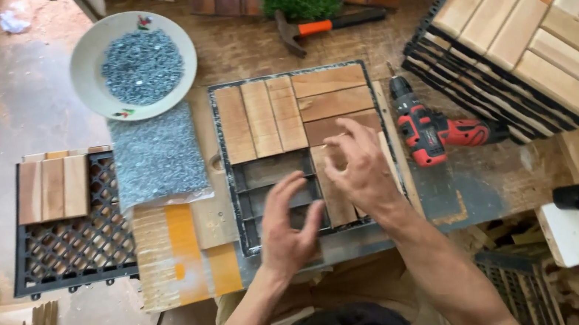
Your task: Assembling wooden deck tiles by placing wood slats into a plastic grid and securing them with screws using a power drill.
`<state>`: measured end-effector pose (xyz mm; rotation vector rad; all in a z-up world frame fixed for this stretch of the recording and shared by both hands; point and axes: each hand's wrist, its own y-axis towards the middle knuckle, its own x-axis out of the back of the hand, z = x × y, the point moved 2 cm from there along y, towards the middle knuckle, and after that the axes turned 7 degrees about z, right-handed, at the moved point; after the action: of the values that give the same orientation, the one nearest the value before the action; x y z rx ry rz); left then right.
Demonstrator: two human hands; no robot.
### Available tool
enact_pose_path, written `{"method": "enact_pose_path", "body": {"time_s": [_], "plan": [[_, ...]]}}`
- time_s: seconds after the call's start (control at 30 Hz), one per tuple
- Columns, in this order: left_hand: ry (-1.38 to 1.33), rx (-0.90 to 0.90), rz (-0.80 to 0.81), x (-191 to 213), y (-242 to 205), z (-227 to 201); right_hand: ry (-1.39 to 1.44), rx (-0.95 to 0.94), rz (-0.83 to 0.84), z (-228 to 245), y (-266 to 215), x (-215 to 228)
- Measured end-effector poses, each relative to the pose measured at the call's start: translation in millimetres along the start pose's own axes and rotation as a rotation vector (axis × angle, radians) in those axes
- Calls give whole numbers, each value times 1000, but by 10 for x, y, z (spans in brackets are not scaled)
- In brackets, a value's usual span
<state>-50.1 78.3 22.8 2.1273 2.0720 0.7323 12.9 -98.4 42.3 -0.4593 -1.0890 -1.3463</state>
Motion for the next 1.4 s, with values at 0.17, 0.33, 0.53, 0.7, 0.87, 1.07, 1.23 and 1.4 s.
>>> {"method": "enact_pose_path", "body": {"time_s": [0.17,0.33,0.53,0.7,0.87,1.07,1.23,1.4], "plan": [[172,73,-230,629,32,211,91,411,174,764,329,-519],[377,85,-268,784,-34,572,306,626,231,923,412,-892],[627,18,-207,727,-36,514,-5,315,319,253,192,-509],[660,-23,-190,602,-52,603,-88,195,337,-1,124,-479],[738,-48,-149,653,45,573,-95,190,251,-192,92,-588],[881,-141,-62,741,163,582,-201,125,342,159,120,-363],[981,-70,139,771,217,528,-253,126,384,120,11,-406],[738,-213,187,599,229,753,-401,218,312,159,30,-449]]}}
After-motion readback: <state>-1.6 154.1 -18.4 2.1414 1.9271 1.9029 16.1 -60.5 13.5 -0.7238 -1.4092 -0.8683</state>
